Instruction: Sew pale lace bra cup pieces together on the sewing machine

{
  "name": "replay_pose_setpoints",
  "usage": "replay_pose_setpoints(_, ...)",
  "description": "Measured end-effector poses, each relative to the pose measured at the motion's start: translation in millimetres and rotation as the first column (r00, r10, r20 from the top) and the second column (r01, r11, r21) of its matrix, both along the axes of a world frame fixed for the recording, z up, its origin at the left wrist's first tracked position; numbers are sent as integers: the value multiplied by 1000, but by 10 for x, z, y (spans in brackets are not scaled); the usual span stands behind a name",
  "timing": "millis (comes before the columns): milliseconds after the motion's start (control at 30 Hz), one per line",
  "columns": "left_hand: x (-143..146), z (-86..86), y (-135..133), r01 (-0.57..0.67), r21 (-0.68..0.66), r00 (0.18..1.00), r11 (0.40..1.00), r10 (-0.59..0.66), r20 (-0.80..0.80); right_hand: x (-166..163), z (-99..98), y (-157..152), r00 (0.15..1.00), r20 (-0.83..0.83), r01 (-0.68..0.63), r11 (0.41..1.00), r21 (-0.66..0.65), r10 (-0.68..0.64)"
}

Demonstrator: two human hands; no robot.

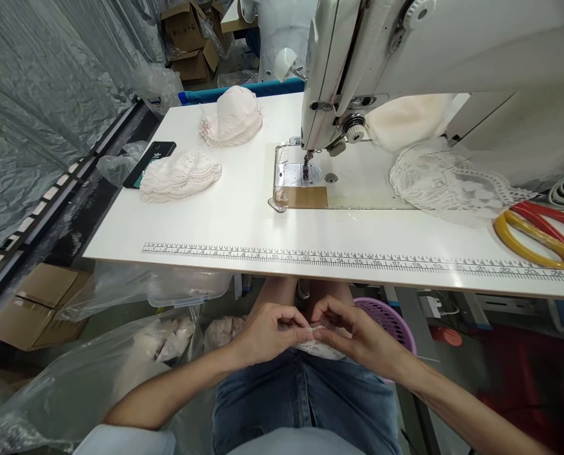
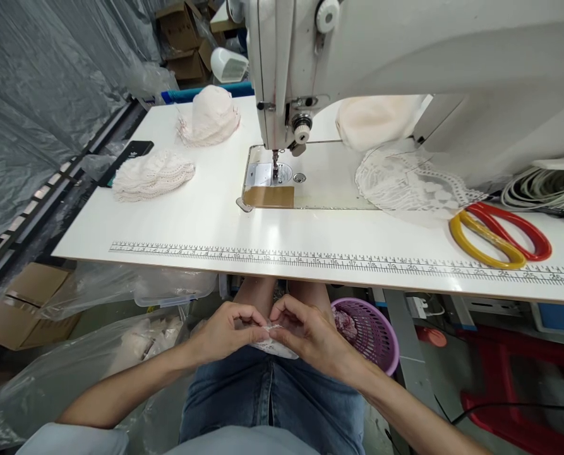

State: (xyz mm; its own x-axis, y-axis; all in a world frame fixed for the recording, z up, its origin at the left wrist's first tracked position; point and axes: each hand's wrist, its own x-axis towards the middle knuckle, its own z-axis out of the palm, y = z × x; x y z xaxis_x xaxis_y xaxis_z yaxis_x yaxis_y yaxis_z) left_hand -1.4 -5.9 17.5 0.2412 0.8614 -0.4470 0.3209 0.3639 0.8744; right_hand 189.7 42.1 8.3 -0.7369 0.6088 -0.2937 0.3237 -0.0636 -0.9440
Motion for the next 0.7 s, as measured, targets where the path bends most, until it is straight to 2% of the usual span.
replay_pose_setpoints(167,-47,-3,5,-47,-96,995,994,55,84,33,31,38,995,8,-92,967,-238,96)
replay_pose_setpoints(267,-79,-57,-12,-74,-174,983,982,101,155,41,23,41,997,0,-69,947,-314,73)
replay_pose_setpoints(367,-99,-100,-21,-82,-230,965,970,135,225,53,-3,37,998,-4,-55,931,-361,57)
replay_pose_setpoints(500,-104,-103,-16,-86,-282,957,956,157,243,76,-28,36,998,-16,-58,922,-382,56)
replay_pose_setpoints(700,-99,-64,-9,-48,-236,975,970,97,198,40,-26,34,993,-84,-113,921,-374,87)
